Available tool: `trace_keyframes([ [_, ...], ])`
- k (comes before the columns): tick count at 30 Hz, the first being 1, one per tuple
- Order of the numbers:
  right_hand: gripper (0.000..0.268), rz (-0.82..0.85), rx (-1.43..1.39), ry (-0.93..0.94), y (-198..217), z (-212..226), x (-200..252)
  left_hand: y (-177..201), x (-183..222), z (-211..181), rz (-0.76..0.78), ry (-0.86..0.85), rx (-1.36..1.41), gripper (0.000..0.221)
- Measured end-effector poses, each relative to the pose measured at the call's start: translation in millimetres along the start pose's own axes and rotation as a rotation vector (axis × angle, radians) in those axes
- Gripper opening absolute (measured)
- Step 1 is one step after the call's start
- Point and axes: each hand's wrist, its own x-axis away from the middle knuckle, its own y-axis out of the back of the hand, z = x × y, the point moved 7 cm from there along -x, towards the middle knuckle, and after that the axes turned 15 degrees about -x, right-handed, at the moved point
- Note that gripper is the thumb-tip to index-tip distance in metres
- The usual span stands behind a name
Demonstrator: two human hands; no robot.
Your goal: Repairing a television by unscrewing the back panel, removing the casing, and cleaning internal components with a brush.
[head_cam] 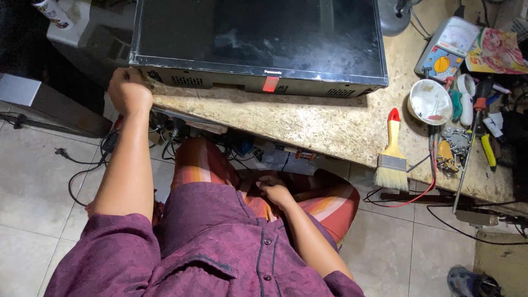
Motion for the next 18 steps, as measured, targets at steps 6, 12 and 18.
trace_keyframes([
  [6,0.049,0.001,0.005,-0.011,0,2,1,-1,-1,-1,0.014,0.002,-0.002,0.029],
  [12,0.049,-0.004,0.013,-0.006,1,5,6,-7,-3,5,0.040,0.009,0.003,0.032],
  [18,0.050,-0.011,0.024,-0.004,1,5,4,-5,-3,4,0.027,0.033,-0.013,0.033],
])
